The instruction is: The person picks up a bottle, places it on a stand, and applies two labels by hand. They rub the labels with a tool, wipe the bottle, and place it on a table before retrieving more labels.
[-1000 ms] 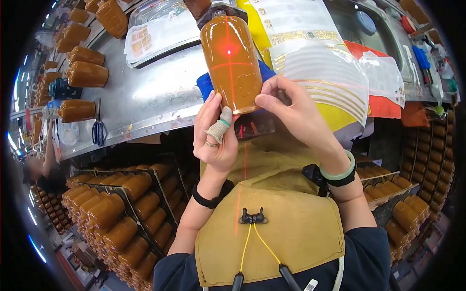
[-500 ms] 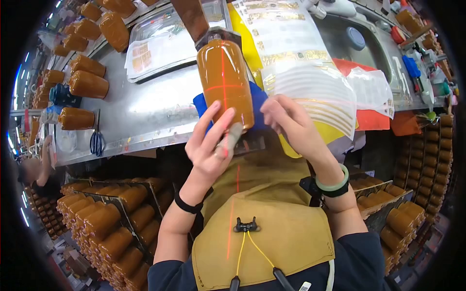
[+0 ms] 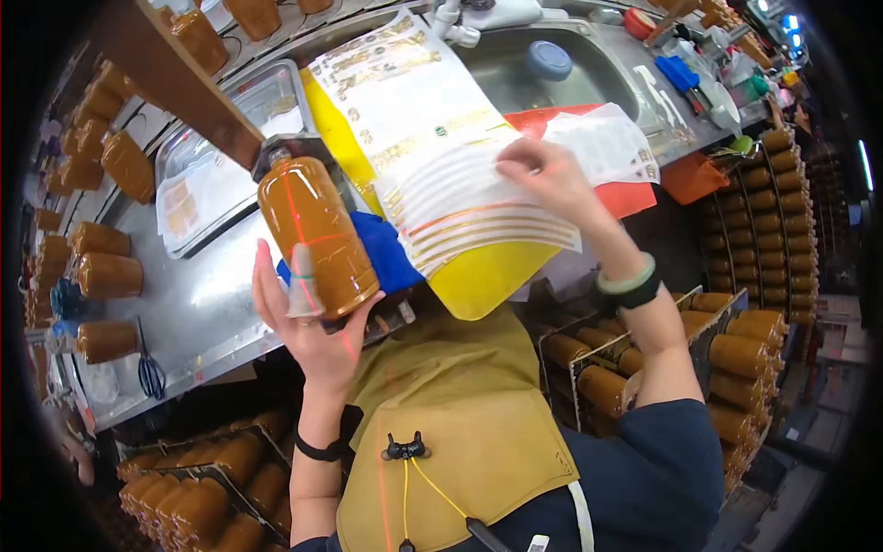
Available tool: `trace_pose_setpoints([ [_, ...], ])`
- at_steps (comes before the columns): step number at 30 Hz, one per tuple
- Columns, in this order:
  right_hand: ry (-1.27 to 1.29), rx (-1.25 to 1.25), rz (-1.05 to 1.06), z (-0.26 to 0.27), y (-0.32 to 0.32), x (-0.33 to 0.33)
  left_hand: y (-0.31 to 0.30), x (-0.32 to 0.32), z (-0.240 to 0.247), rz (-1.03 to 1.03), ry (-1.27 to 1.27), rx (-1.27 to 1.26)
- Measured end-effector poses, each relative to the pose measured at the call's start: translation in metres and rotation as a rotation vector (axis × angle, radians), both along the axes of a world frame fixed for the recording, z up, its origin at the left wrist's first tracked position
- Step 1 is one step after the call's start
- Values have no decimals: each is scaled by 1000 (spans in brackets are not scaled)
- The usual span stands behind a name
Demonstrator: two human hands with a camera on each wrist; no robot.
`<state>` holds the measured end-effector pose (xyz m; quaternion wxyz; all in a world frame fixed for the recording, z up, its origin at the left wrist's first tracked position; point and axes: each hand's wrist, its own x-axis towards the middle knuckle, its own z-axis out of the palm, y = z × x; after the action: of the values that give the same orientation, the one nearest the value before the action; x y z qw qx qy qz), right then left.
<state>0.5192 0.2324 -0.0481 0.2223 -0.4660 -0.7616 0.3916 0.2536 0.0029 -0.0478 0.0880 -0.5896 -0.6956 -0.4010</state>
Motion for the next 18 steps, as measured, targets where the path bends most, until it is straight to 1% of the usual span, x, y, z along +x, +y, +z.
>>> trace_pose_setpoints([
  [1, -59, 72, -83, -6, 21, 28, 1, -1, -2, -7, -8, 7],
  [2, -115, 88, -140, -16, 49, 61, 2, -4, -6, -22, -52, -10],
  [3, -193, 193, -198, -23, 77, 95, 3, -5, -9, -38, -96, -27],
  [4, -325, 267, -231, -16, 94, 118, 2, -6, -10, -44, -104, -22],
  [5, -489, 272, -313, -17, 114, 136, 3, -7, -10, -37, -103, -36],
  [8, -469, 352, -387, -27, 172, 178, 4, -6, -7, -38, -92, -45],
  [9, -472, 356, -391, -40, 200, 193, 4, -7, -7, -35, -74, -45],
  [10, -549, 298, -369, -57, 229, 209, 4, -8, -7, -32, -55, -46],
  [11, -627, 239, -348, -65, 243, 218, 5, -8, -8, -38, -50, -21],
  [12, -439, 250, -357, -66, 235, 214, 4, -9, -9, -41, -50, -16],
  [14, -545, 195, -373, -44, 220, 196, 3, -10, -11, -26, -33, -26],
  [18, -628, 252, -309, 2, 190, 171, 4, -10, -7, -21, 4, -28],
])
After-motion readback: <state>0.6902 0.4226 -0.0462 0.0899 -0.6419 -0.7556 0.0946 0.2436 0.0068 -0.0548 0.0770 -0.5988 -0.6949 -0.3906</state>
